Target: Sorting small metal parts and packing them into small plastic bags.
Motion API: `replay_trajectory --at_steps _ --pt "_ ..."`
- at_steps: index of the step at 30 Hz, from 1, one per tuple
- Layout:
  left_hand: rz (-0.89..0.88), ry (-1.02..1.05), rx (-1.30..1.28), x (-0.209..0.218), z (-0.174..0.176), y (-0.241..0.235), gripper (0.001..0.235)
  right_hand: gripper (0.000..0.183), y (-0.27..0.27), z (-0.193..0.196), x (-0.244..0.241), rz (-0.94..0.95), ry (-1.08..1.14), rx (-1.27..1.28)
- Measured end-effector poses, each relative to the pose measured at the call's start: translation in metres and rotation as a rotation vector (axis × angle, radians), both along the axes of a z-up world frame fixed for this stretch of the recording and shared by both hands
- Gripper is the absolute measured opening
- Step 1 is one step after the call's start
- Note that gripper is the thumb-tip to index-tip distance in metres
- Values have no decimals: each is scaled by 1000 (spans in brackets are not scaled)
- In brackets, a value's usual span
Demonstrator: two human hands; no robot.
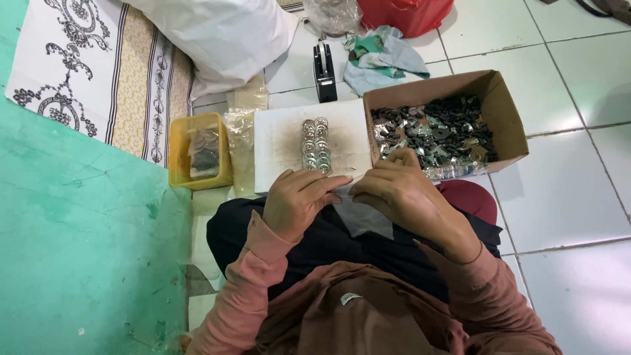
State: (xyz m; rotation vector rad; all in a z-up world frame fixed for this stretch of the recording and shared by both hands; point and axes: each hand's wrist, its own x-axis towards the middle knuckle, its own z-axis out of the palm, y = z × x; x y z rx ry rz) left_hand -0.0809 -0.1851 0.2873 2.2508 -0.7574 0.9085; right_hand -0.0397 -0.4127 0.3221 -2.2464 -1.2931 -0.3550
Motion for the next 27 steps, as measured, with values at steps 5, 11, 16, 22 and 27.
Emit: replay_trajectory --at_steps 5,11,16,22,27 --pt "-35 10 -31 3 10 0 25 6 4 0 5 17 3 55" --pt "-42 1 25 8 24 1 8 9 0 6 7 33 70 75" --pt "-123 74 -24 9 31 -5 6 5 -3 12 7 11 125 74" --pt "-234 141 -96 9 35 -4 5 3 -10 7 10 62 181 136" --pt "-195 136 -52 12 24 -4 12 7 -10 -3 13 58 189 133"
